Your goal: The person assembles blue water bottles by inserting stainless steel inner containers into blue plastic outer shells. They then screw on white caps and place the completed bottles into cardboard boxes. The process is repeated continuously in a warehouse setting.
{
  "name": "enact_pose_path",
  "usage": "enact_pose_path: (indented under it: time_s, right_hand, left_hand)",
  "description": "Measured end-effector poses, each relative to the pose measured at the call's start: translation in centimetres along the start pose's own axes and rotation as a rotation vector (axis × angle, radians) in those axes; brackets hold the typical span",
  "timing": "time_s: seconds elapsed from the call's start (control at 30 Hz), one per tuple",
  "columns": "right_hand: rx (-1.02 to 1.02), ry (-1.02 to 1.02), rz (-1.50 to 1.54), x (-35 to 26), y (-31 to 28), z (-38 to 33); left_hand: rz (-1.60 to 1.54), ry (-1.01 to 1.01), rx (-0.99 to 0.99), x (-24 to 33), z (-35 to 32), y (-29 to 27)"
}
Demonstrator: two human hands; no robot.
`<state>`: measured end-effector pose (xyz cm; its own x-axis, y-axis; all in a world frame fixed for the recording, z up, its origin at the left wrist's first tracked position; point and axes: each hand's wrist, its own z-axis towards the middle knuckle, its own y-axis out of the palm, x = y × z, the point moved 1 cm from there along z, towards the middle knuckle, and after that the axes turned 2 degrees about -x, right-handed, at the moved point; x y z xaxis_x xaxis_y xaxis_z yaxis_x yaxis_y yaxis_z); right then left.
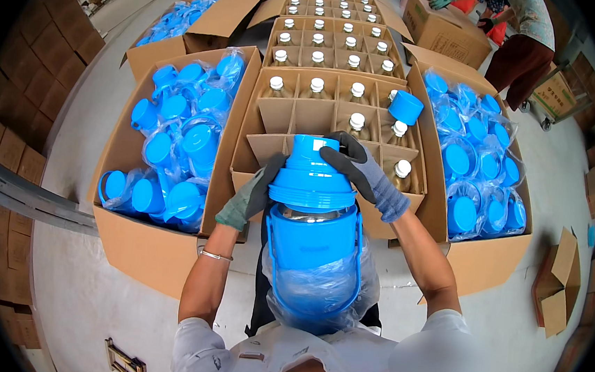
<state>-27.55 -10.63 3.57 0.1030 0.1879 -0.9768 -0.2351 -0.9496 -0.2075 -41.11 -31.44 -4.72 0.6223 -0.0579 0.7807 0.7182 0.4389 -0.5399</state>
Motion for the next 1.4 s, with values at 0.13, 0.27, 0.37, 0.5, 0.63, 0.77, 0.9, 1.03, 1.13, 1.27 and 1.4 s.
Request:
enact_pose_path:
  time_s: [0.13,0.27,0.37,0.5,0.63,0.77,0.9,1.03,1.13,1.27,1.4]
  right_hand:
    - [-0.051,-0.151,0.144,1.0,1.0,-0.7]
    - [-0.007,0.005,0.192,1.0,1.1,-1.1]
    - [0.007,0.01,0.141,1.0,1.7,-1.1]
    - [-0.034,0.083,0.199,1.6,1.6,-0.6]
    - [-0.03,-0.1,0.267,3.0,1.6,-0.7]
    - [-0.186,-0.095,0.632,4.9,1.6,-0.4]
    - [-0.302,-0.123,0.886,7.3,1.8,0.1]
    - [-0.061,-0.088,0.337,4.0,2.3,-0.9]
    - [0.197,-0.169,-0.143,-0.8,2.6,-4.6]
    - [0.189,-0.367,-0.151,-6.0,1.6,-9.5]
    - [0.086,-0.617,-0.296,-9.1,0.3,-12.4]
  left_hand:
    - [-0.171,-0.161,-0.131,-0.2,-0.9,1.1]
    - [-0.102,-0.224,-0.133,2.0,-0.8,0.7]
    - [-0.134,-0.252,-0.089,2.3,-1.0,0.7]
    - [-0.092,-0.224,-0.055,2.1,-1.0,1.1]
    - [0.161,-0.045,-0.05,3.1,-0.9,1.0]
    - [0.392,-0.073,0.01,5.2,-0.9,2.6]
    - [0.488,-0.219,0.019,9.1,0.1,3.5]
    - [0.147,0.039,0.075,3.1,-2.1,2.3]
    - [-0.268,-0.201,0.037,2.0,-3.0,2.6]
    - [-0.339,-0.148,-0.025,5.4,-1.4,2.7]
    - [-1.269,-0.246,-0.127,11.4,1.0,2.7]
